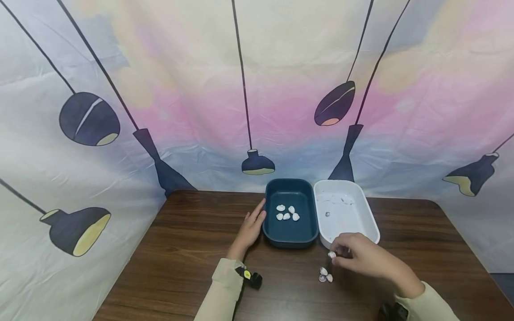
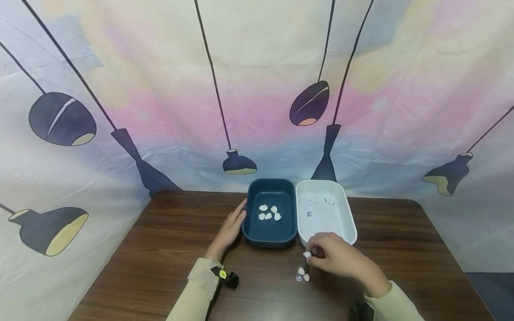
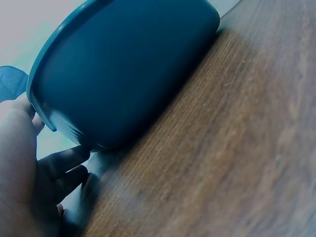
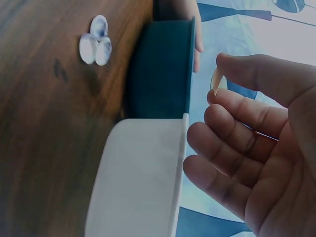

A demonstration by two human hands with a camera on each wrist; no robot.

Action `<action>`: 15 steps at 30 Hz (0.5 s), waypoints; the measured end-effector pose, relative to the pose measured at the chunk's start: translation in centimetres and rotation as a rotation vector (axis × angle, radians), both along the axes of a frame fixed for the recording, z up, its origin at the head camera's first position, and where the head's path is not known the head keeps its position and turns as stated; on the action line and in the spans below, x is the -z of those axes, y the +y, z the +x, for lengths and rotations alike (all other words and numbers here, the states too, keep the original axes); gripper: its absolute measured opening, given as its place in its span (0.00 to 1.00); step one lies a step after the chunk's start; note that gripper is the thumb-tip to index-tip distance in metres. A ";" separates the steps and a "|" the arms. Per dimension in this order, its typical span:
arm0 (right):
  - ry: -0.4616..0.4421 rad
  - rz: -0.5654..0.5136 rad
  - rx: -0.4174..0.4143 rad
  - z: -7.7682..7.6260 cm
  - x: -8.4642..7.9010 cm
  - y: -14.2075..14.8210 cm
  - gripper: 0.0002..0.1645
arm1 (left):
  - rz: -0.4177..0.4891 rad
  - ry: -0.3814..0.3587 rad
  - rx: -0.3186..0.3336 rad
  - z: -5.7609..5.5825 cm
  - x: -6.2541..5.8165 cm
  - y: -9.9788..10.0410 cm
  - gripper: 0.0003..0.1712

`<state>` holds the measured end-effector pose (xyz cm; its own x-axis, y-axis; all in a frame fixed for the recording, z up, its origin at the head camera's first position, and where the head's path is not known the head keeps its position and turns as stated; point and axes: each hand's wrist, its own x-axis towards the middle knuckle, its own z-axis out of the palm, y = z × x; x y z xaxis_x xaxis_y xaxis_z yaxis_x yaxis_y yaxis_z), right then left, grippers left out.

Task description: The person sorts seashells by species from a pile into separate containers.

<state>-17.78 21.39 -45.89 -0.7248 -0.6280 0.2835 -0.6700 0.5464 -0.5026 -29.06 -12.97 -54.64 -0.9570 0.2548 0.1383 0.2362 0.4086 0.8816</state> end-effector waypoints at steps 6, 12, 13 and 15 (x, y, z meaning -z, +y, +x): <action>0.050 0.000 0.004 -0.7 -0.6 0.3 0.10 | 0.001 0.004 0.003 0.0 -0.1 0.0 0.31; 0.021 -0.008 0.028 -1.5 -0.8 0.8 0.09 | -0.007 0.001 0.000 0.0 -0.1 0.0 0.32; 0.011 -0.005 0.034 -1.7 -0.9 0.9 0.08 | -0.004 0.002 0.000 0.0 -0.2 0.0 0.32; -0.017 0.008 0.051 -2.1 -0.9 1.2 0.07 | -0.001 0.001 0.003 -0.1 -0.1 0.0 0.31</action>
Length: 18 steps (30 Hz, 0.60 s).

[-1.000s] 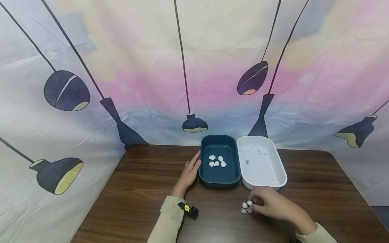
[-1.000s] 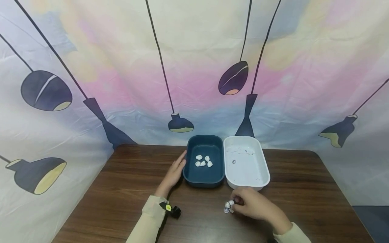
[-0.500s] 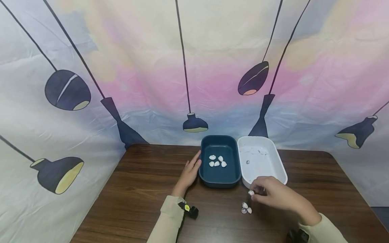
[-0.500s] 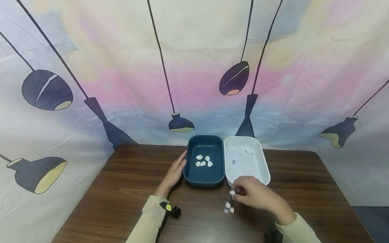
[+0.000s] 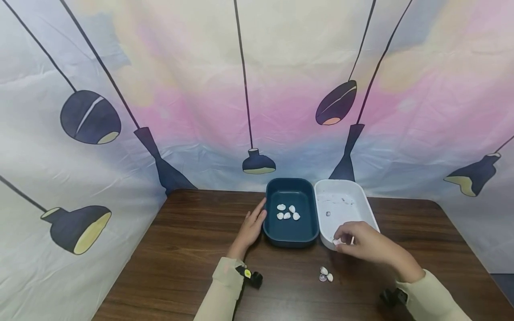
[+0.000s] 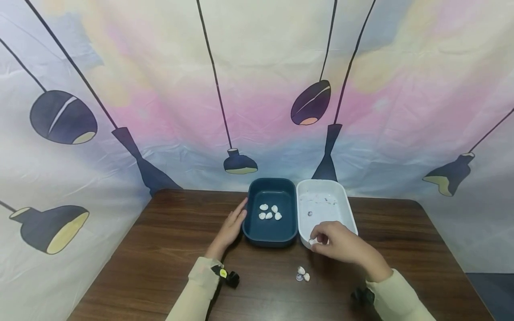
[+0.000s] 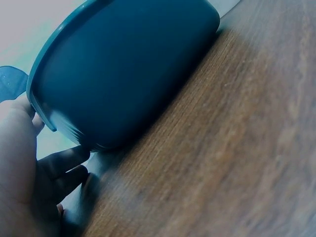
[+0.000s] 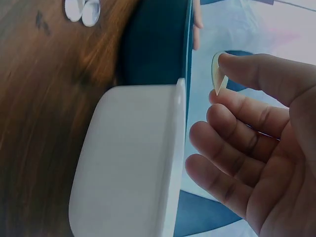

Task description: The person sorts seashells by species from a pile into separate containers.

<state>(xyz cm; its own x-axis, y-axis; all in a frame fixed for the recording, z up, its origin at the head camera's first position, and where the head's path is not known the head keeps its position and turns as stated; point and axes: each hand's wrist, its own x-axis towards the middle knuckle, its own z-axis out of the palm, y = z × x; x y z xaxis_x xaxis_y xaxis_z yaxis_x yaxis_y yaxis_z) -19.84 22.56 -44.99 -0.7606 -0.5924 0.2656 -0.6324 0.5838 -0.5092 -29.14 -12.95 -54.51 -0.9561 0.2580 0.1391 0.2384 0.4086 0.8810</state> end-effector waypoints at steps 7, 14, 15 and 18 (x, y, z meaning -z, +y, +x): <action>-0.052 0.009 0.038 -1.1 0.1 0.6 0.06 | 0.003 -0.002 0.007 -0.3 0.2 0.0 0.32; -0.094 0.028 0.090 -2.3 0.1 0.5 0.06 | 0.003 -0.001 0.004 -0.1 0.1 -0.1 0.32; -0.096 0.034 0.101 -2.6 0.1 0.5 0.06 | 0.004 -0.003 0.003 -0.1 0.0 -0.1 0.32; -0.099 0.042 0.146 -3.2 0.4 0.4 0.07 | 0.004 -0.005 0.003 0.0 -0.1 0.0 0.32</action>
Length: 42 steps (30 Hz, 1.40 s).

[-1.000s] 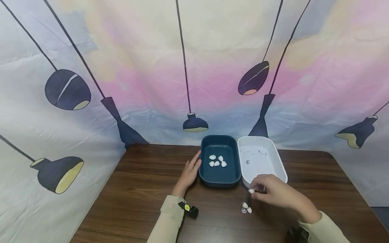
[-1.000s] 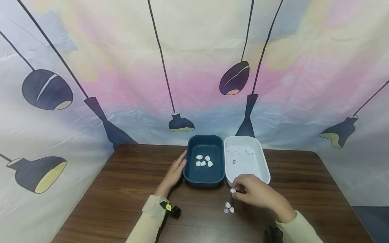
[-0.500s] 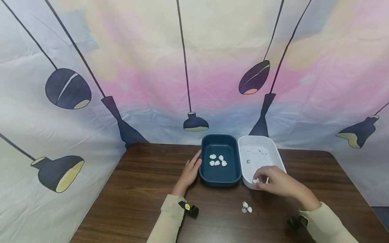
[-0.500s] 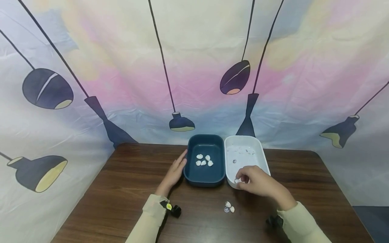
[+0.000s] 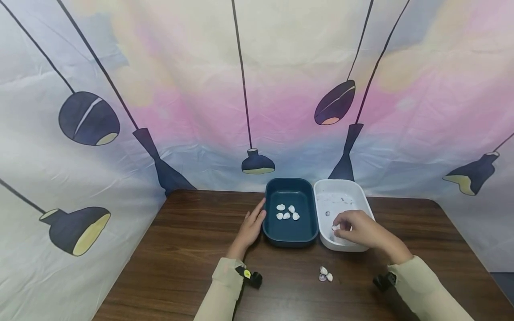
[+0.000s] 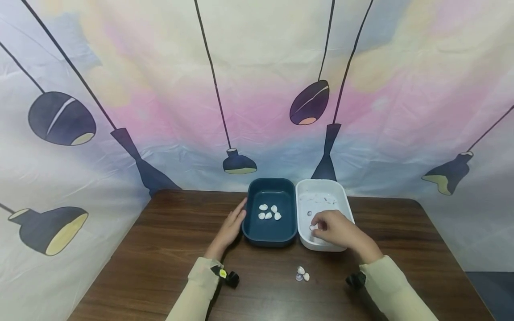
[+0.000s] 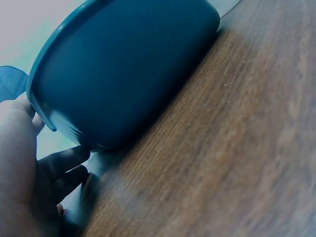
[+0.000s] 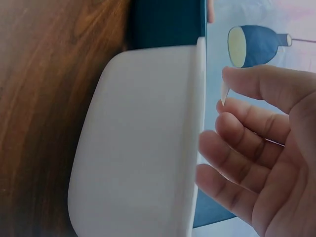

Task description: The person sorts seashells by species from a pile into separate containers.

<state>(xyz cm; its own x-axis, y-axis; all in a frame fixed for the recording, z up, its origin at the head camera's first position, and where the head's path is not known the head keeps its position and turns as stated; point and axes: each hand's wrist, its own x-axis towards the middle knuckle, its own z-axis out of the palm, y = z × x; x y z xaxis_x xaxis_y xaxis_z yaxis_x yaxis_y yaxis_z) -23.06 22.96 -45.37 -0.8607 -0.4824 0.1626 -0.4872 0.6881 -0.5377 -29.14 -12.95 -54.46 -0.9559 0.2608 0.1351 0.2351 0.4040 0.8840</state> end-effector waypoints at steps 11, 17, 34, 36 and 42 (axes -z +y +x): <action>-0.002 0.049 0.165 -2.1 1.4 0.3 0.07 | -0.014 0.016 0.003 -0.1 0.2 0.0 0.32; -0.013 0.056 0.208 -2.8 2.6 0.6 0.08 | -0.016 0.010 0.002 -0.1 0.3 0.0 0.32; -0.113 0.167 0.346 -5.4 4.3 0.2 0.13 | -0.018 0.009 0.002 -0.2 0.4 -0.1 0.33; -0.125 0.167 0.358 -5.6 4.5 0.2 0.13 | -0.018 0.009 0.001 -0.2 0.4 -0.1 0.33; -0.161 0.162 0.379 -6.0 4.6 0.1 0.15 | -0.021 0.011 -0.002 -0.2 0.4 -0.1 0.32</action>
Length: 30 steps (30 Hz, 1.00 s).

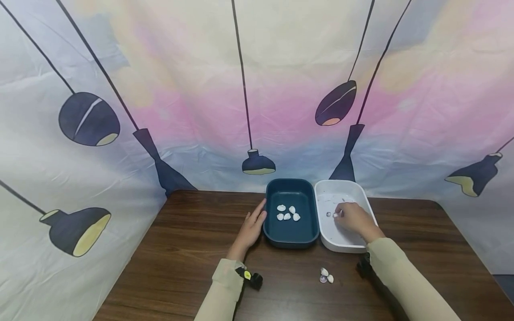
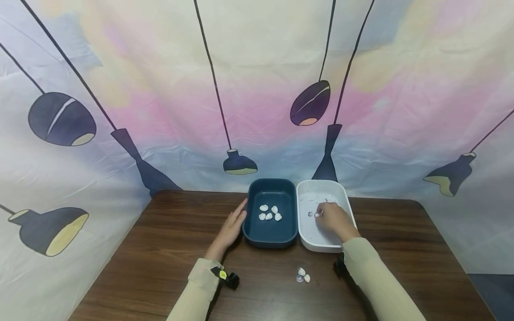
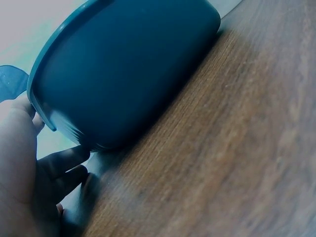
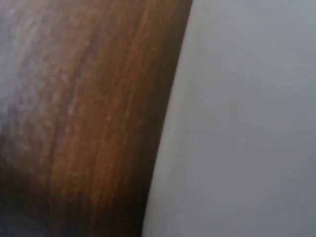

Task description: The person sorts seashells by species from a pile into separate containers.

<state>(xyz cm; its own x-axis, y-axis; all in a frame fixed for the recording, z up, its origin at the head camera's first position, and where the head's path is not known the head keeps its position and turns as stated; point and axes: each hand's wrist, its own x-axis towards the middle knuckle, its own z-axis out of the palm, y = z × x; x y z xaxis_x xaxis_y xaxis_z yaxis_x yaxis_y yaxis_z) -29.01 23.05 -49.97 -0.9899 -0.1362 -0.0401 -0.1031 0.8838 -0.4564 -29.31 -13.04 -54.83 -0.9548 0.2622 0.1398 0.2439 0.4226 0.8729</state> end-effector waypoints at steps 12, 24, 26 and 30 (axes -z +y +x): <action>-0.040 -0.025 0.039 -0.2 0.4 -0.2 0.17 | 0.005 -0.009 -0.013 0.2 0.0 0.1 0.31; -0.014 -0.009 0.012 1.2 -0.8 0.0 0.18 | 0.012 -0.010 -0.001 0.1 -0.5 0.1 0.32; -0.007 -0.010 0.002 1.6 -1.3 -0.2 0.17 | 0.012 -0.010 -0.002 0.1 -0.5 0.1 0.32; 0.051 -0.018 -0.038 2.9 -2.2 -0.7 0.15 | 0.014 -0.011 -0.002 0.2 -0.4 0.1 0.32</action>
<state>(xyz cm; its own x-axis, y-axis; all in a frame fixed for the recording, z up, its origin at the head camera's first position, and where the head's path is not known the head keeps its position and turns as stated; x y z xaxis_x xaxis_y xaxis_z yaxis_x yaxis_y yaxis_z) -26.12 22.36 -47.79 -0.9846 -0.1742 0.0126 -0.1600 0.8706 -0.4652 -29.08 -12.97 -54.46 -0.9567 0.2586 0.1333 0.2338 0.4105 0.8814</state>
